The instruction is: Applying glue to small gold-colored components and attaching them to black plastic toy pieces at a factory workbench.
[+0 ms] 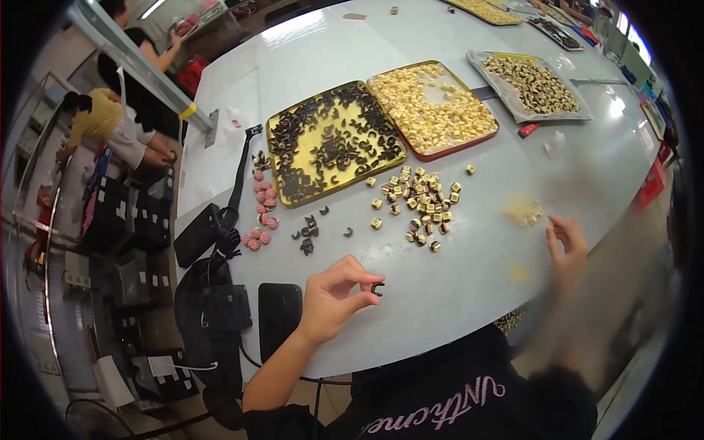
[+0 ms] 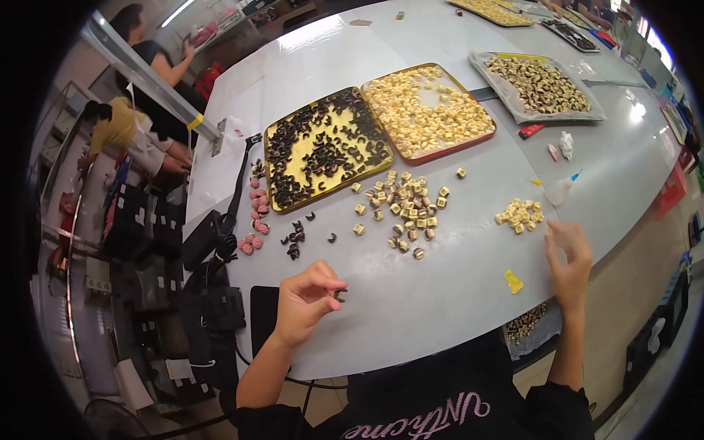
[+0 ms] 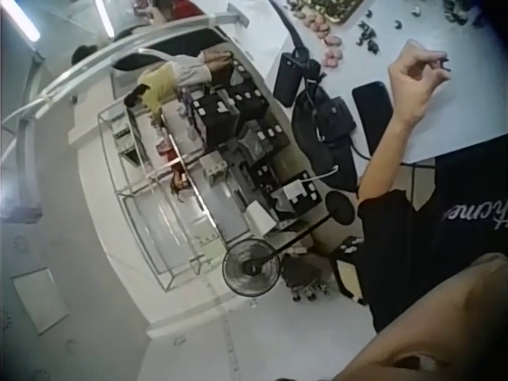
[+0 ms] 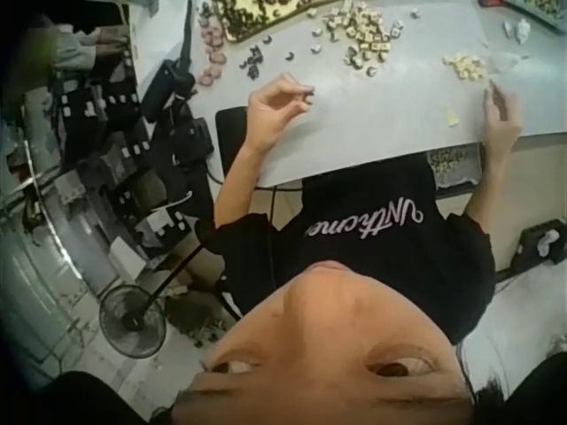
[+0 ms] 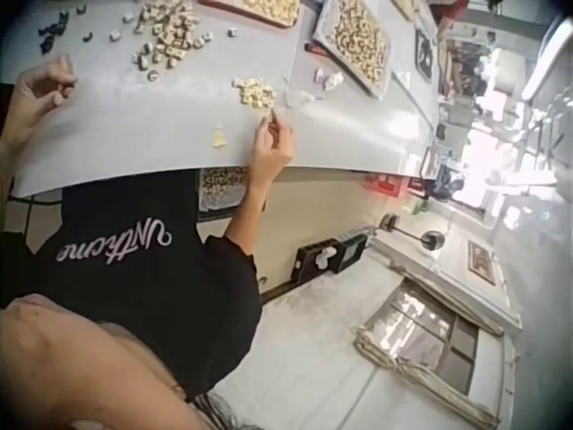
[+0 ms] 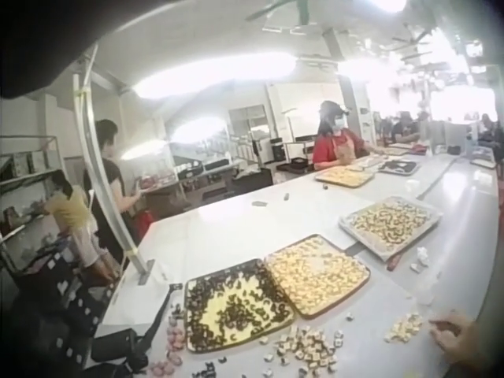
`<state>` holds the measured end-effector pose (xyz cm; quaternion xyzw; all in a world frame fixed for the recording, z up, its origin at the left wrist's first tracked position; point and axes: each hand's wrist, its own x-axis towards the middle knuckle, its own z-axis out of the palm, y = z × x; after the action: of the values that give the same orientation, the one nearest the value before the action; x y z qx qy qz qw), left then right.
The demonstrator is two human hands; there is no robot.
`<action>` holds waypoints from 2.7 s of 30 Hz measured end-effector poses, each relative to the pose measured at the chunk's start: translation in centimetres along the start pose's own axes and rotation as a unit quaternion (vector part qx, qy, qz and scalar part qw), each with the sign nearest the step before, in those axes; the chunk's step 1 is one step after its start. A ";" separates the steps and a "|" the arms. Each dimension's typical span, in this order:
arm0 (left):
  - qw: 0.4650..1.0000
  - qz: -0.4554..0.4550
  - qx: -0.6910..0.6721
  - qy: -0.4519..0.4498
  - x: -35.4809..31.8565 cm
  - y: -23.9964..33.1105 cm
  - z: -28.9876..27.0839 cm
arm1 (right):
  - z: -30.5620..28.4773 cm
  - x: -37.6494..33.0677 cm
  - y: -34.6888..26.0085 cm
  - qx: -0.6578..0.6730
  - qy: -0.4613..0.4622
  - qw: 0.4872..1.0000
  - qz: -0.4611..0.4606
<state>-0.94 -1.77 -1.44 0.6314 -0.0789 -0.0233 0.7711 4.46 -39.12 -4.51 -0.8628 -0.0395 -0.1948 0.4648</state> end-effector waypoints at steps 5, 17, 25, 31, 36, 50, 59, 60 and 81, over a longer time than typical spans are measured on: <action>0.996 0.062 0.056 0.013 0.0 0.1 0.1 | 2.3 -1.3 -5.7 0.214 0.002 0.977 -0.017; 0.965 0.169 0.187 0.069 -0.3 0.1 -0.5 | 12.8 -2.5 -14.4 0.560 -0.287 0.770 0.108; 0.960 0.178 0.206 0.060 0.0 0.1 -0.6 | 13.1 -2.5 -14.0 0.545 -0.318 0.754 0.185; 0.957 0.180 0.219 0.055 0.2 0.1 -0.8 | 12.5 -1.7 -14.5 0.536 -0.348 0.737 0.221; 0.956 0.178 0.226 0.048 0.1 0.0 -0.7 | 12.8 -1.8 -14.0 0.521 -0.362 0.741 0.222; 0.959 0.177 0.222 0.017 0.1 -0.5 -0.6 | 13.4 -2.0 -13.8 0.535 -0.412 0.707 0.208; 0.941 0.202 0.269 0.031 0.1 0.1 0.3 | 13.4 -2.3 -13.8 0.563 -0.411 0.684 0.215; 0.941 0.201 0.269 0.031 0.1 0.1 0.3 | 13.4 -2.3 -13.6 0.572 -0.407 0.680 0.213; 0.911 0.254 0.324 0.026 -0.1 -0.1 0.3 | 13.8 -3.0 -12.9 0.582 -0.384 0.688 0.203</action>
<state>-1.12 -2.04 -1.50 0.8058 -0.2201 0.2165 0.5053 2.64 -20.22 -2.23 -0.4057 -0.1433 0.3148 0.8460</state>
